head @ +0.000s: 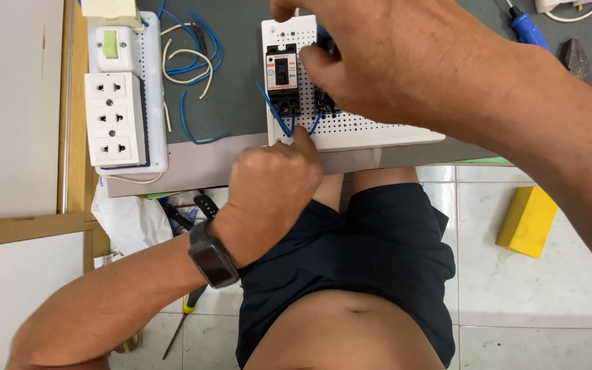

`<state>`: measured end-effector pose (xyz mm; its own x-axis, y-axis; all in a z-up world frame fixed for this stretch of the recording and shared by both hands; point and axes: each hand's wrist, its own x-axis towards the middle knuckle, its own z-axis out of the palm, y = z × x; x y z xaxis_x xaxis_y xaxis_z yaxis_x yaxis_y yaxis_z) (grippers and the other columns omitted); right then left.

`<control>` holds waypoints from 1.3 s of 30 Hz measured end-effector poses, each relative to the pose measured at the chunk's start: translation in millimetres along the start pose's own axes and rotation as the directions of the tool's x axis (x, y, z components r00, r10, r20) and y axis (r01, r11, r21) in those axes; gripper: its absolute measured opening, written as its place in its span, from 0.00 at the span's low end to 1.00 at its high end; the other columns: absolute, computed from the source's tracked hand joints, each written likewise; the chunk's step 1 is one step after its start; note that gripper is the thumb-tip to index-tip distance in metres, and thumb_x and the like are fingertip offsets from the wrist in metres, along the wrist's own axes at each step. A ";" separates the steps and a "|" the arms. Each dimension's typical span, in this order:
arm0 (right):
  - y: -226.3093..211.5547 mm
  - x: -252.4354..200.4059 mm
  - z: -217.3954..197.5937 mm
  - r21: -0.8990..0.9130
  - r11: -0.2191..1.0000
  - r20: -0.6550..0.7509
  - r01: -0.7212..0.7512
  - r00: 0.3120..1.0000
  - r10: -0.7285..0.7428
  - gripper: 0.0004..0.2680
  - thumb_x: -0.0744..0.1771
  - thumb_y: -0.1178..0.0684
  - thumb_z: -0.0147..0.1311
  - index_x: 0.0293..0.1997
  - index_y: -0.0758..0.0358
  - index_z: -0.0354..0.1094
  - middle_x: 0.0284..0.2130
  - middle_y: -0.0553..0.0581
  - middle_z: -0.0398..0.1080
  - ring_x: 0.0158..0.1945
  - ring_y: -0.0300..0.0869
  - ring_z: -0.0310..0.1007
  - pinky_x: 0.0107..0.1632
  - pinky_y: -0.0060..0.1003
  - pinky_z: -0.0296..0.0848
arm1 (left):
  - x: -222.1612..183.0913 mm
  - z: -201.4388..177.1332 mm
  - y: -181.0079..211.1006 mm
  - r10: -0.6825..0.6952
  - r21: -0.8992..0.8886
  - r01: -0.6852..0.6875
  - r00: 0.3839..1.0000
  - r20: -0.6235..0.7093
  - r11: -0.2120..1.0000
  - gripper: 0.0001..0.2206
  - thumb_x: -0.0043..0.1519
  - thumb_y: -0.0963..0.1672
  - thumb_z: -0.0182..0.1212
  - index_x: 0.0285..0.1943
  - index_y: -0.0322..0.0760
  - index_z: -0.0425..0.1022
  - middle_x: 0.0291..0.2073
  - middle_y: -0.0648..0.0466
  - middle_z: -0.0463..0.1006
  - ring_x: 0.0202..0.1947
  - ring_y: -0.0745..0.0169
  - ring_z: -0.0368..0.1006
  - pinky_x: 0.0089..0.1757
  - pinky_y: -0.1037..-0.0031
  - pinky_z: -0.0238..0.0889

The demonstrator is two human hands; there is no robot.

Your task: Connecting blue electrical wires to circuit breakers on a mounting board using a screwdriver.

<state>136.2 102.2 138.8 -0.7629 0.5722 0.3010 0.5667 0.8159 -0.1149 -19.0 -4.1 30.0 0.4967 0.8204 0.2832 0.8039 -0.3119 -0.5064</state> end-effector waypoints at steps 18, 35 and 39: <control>10.2 -2.4 3.9 -0.257 0.966 0.044 0.026 0.999 -0.015 0.12 0.68 0.52 0.49 0.58 0.52 0.67 0.21 0.47 0.65 0.11 0.37 0.57 0.12 0.35 0.57 | 11.5 32.8 -18.5 -0.178 -0.571 0.103 0.981 -0.077 0.814 0.15 0.59 0.43 0.57 0.17 0.44 0.63 0.13 0.57 0.68 0.13 0.47 0.62 0.15 0.62 0.44; 15.9 -8.1 2.3 -0.732 0.648 0.169 0.209 0.978 -0.125 0.13 0.70 0.45 0.41 0.62 0.43 0.58 0.16 0.34 0.55 0.11 0.25 0.50 0.16 0.24 0.50 | 14.1 25.9 10.2 -0.397 -0.528 0.280 0.910 -0.120 0.802 0.16 0.57 0.44 0.65 0.17 0.43 0.65 0.14 0.57 0.67 0.15 0.55 0.64 0.17 0.64 0.50; 4.2 -0.1 -3.4 0.047 0.973 0.169 -0.226 0.962 0.216 0.09 0.67 0.53 0.49 0.52 0.53 0.66 0.22 0.55 0.65 0.15 0.46 0.61 0.18 0.47 0.60 | 16.1 24.1 16.0 -0.522 -0.560 0.370 0.842 -0.135 0.741 0.13 0.51 0.42 0.63 0.17 0.43 0.61 0.12 0.55 0.66 0.13 0.51 0.62 0.18 0.64 0.46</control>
<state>139.7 105.3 141.5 -0.6640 0.7404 0.1049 0.7095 0.6681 -0.2243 -6.0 15.6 6.8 0.0428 0.7892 0.6126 0.9629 -0.1961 0.1853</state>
